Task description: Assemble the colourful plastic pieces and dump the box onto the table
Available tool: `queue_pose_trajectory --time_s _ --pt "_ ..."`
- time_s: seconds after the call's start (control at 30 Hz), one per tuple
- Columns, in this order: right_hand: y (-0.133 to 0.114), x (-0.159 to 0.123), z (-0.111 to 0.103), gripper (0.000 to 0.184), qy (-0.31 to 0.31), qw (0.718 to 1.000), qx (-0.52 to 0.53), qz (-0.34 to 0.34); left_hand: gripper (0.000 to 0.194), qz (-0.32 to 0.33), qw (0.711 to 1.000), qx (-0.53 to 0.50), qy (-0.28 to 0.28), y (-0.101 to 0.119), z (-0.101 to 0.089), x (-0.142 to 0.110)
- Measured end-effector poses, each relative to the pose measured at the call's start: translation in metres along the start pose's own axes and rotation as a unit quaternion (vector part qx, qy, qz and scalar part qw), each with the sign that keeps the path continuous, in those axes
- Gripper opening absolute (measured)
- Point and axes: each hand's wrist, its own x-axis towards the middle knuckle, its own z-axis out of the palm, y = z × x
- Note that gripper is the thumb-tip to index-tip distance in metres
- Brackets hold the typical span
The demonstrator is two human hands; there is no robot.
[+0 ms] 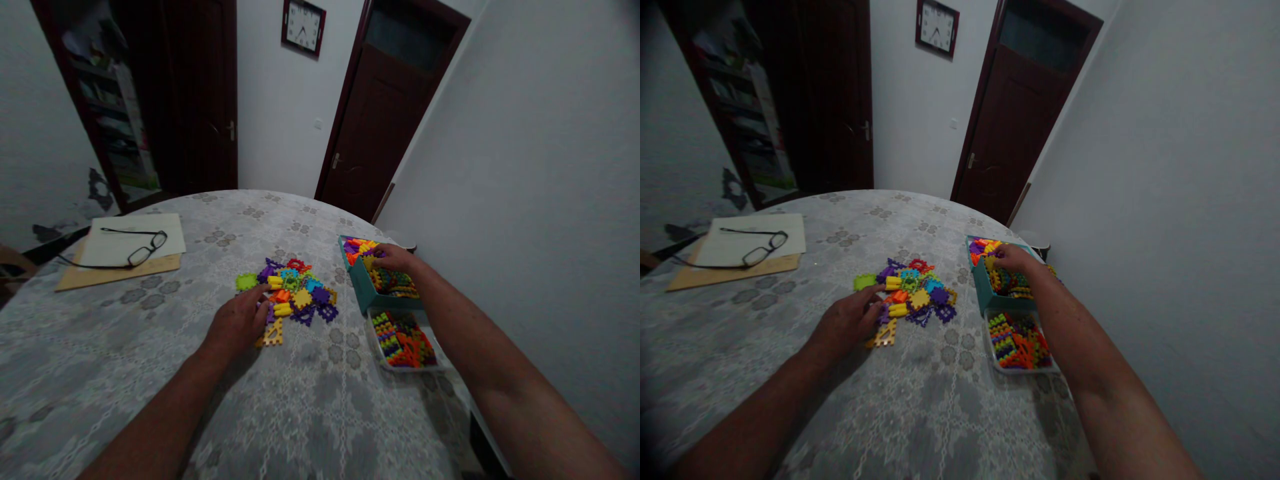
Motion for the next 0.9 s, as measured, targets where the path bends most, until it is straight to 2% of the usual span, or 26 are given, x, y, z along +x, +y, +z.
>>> queue_pose_trajectory --time_s 0.23,0.33,0.43,0.53,0.6,0.67,0.8,0.9 --pt "-0.01 -0.027 0.0 0.029 0.108 0.994 -0.012 0.026 0.045 -0.008 0.999 -0.01 0.048 -0.001 0.0 0.001" --pt "-0.033 -0.055 0.001 0.034 0.173 0.985 0.001 0.026 0.043 -0.028 0.997 -0.036 0.068 0.001 -0.006 0.001" --pt "-0.071 -0.093 0.015 0.032 0.225 0.97 0.082 -0.04 0.042 -0.081 0.99 -0.066 0.093 0.0 -0.016 0.006" --pt "-0.117 -0.13 0.047 0.026 0.194 0.959 0.171 -0.117 0.041 -0.145 0.98 -0.073 0.116 -0.007 -0.03 0.014" --pt "-0.144 -0.146 0.079 0.023 0.16 0.953 0.204 -0.154 0.044 -0.167 0.978 -0.057 0.113 -0.015 -0.04 0.018" --pt "-0.166 -0.155 0.114 0.021 0.165 0.944 0.211 -0.191 0.047 -0.178 0.978 -0.031 0.101 -0.023 -0.048 0.017" --pt "-0.192 -0.162 0.176 0.025 0.222 0.929 0.196 -0.222 0.049 -0.183 0.98 0.025 0.081 -0.035 -0.055 0.003" --pt "-0.199 -0.168 0.198 0.023 0.201 0.928 0.178 -0.257 0.047 -0.176 0.981 0.06 0.058 -0.035 -0.047 -0.008"
